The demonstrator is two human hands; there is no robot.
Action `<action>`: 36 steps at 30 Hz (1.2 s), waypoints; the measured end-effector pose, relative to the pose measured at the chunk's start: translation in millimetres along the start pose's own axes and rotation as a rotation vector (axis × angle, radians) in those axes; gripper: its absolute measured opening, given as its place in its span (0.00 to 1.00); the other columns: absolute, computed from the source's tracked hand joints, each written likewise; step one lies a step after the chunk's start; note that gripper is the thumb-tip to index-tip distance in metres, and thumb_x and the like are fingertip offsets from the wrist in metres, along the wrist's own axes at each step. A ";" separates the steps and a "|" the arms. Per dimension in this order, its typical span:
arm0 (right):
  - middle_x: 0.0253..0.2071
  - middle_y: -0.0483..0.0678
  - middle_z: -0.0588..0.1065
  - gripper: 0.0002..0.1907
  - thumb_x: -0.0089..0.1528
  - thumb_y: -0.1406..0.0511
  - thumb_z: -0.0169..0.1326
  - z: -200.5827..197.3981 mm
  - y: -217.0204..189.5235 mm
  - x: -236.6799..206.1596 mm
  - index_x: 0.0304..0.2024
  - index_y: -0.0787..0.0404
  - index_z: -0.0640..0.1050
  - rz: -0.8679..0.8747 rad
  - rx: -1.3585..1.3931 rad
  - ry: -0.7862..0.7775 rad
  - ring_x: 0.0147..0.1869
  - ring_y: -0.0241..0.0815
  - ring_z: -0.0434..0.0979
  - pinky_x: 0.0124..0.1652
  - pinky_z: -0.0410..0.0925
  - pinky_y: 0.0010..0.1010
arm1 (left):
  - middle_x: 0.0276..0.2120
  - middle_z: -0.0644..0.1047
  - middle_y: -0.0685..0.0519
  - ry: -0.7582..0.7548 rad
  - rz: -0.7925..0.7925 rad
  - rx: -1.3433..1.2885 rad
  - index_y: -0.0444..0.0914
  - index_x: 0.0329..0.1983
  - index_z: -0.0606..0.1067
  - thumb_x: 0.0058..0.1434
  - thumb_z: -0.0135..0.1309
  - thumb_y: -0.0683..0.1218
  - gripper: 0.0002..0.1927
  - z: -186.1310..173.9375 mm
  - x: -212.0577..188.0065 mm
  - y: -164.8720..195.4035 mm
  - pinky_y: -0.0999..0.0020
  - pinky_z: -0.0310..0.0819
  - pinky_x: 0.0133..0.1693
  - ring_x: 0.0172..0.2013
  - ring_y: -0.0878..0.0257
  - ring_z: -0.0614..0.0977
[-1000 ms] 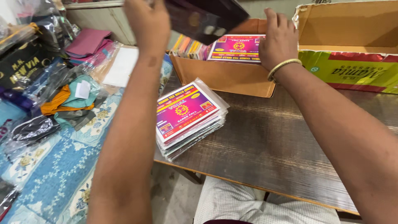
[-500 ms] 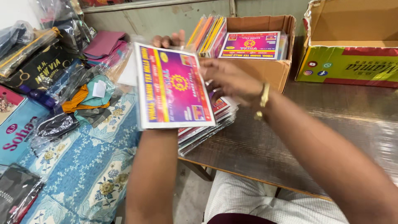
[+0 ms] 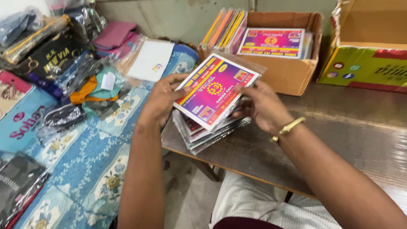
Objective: The person repeatedly takes individually wrapped fabric packages from a cardboard box and stacks them on a table. The person handles the packages by hand, aligning them into a neat pile. The process continues throughout the clip with no other tools used.
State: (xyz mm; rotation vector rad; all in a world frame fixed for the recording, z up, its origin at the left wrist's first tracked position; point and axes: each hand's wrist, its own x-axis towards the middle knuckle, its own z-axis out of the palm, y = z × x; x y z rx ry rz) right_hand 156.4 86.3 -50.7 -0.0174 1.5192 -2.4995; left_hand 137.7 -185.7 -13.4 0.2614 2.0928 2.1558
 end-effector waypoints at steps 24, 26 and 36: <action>0.26 0.46 0.79 0.14 0.66 0.58 0.52 16.9 68.0 -76.0 0.41 0.61 0.81 -0.323 -0.782 0.090 0.25 0.36 0.75 0.25 0.67 0.29 | 0.56 0.77 0.39 -0.089 0.224 1.073 0.33 0.60 0.75 0.66 0.58 0.54 0.26 -43.9 71.9 -40.5 0.57 0.71 0.55 0.54 0.47 0.80; 0.24 0.47 0.77 0.22 0.67 0.53 0.47 23.8 80.9 -66.9 0.42 0.64 0.81 0.129 -0.532 -0.042 0.21 0.34 0.71 0.19 0.62 0.26 | 0.55 0.78 0.40 -0.257 0.087 1.126 0.34 0.60 0.74 0.61 0.61 0.55 0.29 -39.6 76.8 -33.8 0.60 0.72 0.55 0.54 0.49 0.80; 0.25 0.54 0.79 0.35 0.66 0.43 0.42 32.1 84.7 -49.7 0.40 0.71 0.77 0.346 -0.305 -0.103 0.18 0.37 0.74 0.16 0.62 0.24 | 0.49 0.84 0.50 -0.486 -0.054 0.802 0.33 0.58 0.76 0.54 0.64 0.44 0.27 -50.3 67.6 -31.2 0.68 0.76 0.51 0.46 0.64 0.83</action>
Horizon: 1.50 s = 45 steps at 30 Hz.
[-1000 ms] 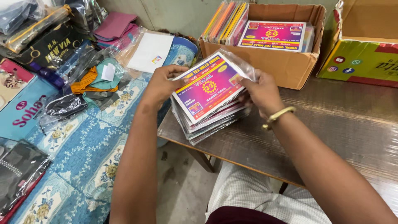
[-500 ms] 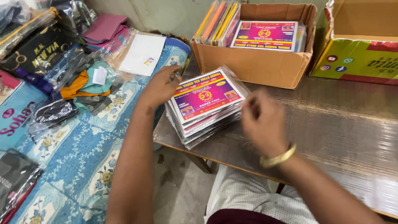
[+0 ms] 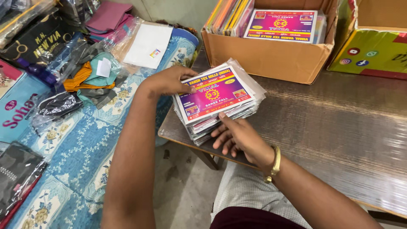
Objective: The person repeatedly takes individually wrapped fabric packages from a cardboard box and stacks them on a table. The person handles the packages by hand, aligning them into a neat pile. The process continues throughout the clip with no other tools used.
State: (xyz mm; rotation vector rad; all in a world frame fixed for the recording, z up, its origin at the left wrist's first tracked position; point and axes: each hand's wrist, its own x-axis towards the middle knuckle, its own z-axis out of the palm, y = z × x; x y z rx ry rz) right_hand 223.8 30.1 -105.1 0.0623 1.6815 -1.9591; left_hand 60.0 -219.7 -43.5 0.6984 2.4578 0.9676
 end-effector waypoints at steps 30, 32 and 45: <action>0.40 0.52 0.75 0.18 0.66 0.56 0.54 29.0 20.9 8.1 0.48 0.60 0.66 -0.183 0.589 0.003 0.31 0.46 0.81 0.29 0.75 0.34 | 0.50 0.81 0.51 0.008 0.025 -0.326 0.32 0.60 0.73 0.63 0.59 0.43 0.23 16.4 -11.1 -42.5 0.69 0.74 0.55 0.50 0.65 0.80; 0.41 0.52 0.77 0.20 0.63 0.57 0.53 26.3 16.3 4.3 0.52 0.59 0.67 -0.198 0.409 0.033 0.27 0.44 0.81 0.26 0.75 0.34 | 0.51 0.80 0.51 0.019 0.020 -0.289 0.33 0.60 0.72 0.62 0.60 0.44 0.24 17.2 -10.6 -42.3 0.69 0.73 0.56 0.51 0.66 0.79; 0.34 0.59 0.83 0.24 0.69 0.54 0.43 0.3 -6.6 -13.3 0.46 0.70 0.76 0.033 0.110 -0.099 0.19 0.38 0.77 0.19 0.70 0.27 | 0.52 0.81 0.51 0.031 0.020 -0.214 0.32 0.61 0.72 0.61 0.60 0.44 0.26 19.9 -16.9 -32.5 0.69 0.72 0.57 0.52 0.65 0.79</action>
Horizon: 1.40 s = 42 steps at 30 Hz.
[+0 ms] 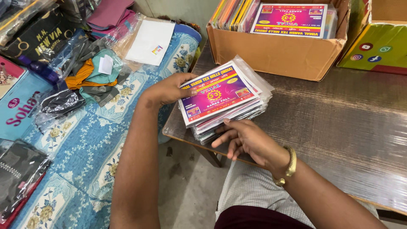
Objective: The person repeatedly takes individually wrapped fabric packages from a cardboard box and stacks them on a table. The person handles the packages by hand, aligning them into a neat pile. The process continues throughout the clip with no other tools used.
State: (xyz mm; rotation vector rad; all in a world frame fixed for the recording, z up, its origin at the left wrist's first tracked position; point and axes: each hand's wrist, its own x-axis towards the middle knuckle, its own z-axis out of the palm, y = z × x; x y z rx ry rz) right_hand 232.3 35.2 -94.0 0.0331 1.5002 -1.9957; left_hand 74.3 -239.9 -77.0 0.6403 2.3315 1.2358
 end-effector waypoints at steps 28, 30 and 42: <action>0.36 0.54 0.83 0.31 0.68 0.48 0.43 8.9 22.6 8.8 0.49 0.72 0.74 0.049 0.471 -0.039 0.20 0.37 0.77 0.20 0.70 0.26 | 0.51 0.80 0.52 0.011 0.007 -0.043 0.34 0.61 0.72 0.60 0.60 0.44 0.25 4.1 4.6 -5.3 0.69 0.72 0.56 0.52 0.65 0.79; 0.30 0.50 0.80 0.30 0.68 0.48 0.46 9.7 25.8 10.2 0.47 0.71 0.76 0.018 0.450 0.045 0.18 0.36 0.75 0.19 0.68 0.25 | 0.51 0.81 0.52 0.023 0.022 -0.020 0.34 0.60 0.73 0.61 0.60 0.44 0.24 4.8 5.6 -5.6 0.68 0.72 0.56 0.52 0.64 0.79; 0.21 0.48 0.74 0.28 0.62 0.45 0.55 28.0 11.9 14.3 0.37 0.66 0.75 -0.061 0.164 0.189 0.14 0.37 0.70 0.15 0.62 0.27 | 0.49 0.81 0.50 0.049 -0.018 0.034 0.34 0.58 0.73 0.61 0.61 0.45 0.22 6.1 11.9 -5.9 0.66 0.72 0.54 0.51 0.62 0.80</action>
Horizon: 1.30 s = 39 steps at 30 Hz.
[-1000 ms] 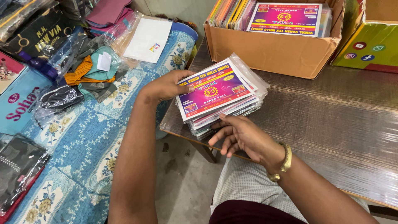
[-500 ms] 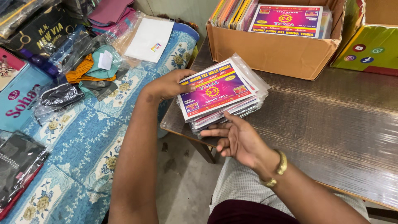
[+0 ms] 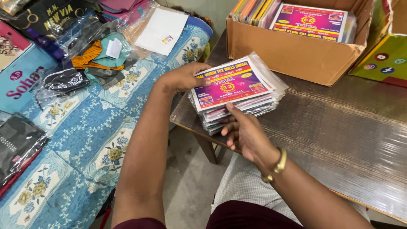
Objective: The person repeatedly takes individually wrapped fabric packages from a cardboard box and stacks them on a table. The person handles the packages by hand, aligning them into a neat pile. The process continues throughout the clip with no other tools used.
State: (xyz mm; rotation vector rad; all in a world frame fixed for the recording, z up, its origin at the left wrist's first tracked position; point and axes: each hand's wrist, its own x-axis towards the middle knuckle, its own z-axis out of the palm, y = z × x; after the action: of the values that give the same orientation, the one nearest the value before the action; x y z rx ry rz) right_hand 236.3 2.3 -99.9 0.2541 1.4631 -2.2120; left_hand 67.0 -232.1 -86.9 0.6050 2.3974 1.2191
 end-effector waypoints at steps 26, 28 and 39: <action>0.29 0.49 0.78 0.26 0.56 0.46 0.63 29.0 -12.3 14.1 0.45 0.55 0.74 0.017 0.345 0.045 0.16 0.32 0.65 0.14 0.55 0.20 | 0.48 0.80 0.51 0.041 0.093 -0.140 0.34 0.58 0.71 0.64 0.58 0.44 0.20 8.9 8.1 -19.7 0.68 0.74 0.54 0.49 0.65 0.79; 0.27 0.49 0.77 0.27 0.53 0.45 0.63 29.0 -15.8 16.3 0.44 0.55 0.74 0.020 0.318 0.045 0.15 0.32 0.65 0.13 0.54 0.20 | 0.48 0.80 0.51 0.048 0.097 -0.154 0.34 0.59 0.71 0.64 0.58 0.43 0.21 9.7 7.9 -20.2 0.69 0.73 0.54 0.49 0.65 0.78; 0.20 0.41 0.68 0.15 0.57 0.59 0.61 24.1 -5.7 36.9 0.35 0.57 0.70 -0.133 0.234 0.137 0.12 0.29 0.54 0.12 0.51 0.23 | 0.54 0.79 0.46 0.204 0.096 0.142 0.35 0.62 0.70 0.60 0.64 0.48 0.28 5.5 0.1 -7.9 0.59 0.62 0.59 0.55 0.58 0.77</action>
State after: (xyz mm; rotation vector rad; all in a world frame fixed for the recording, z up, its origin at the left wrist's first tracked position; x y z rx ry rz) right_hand 204.0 -28.1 -100.1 0.4026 1.3224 -2.5206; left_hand 68.1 -232.6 -96.5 0.6746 2.6711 1.2087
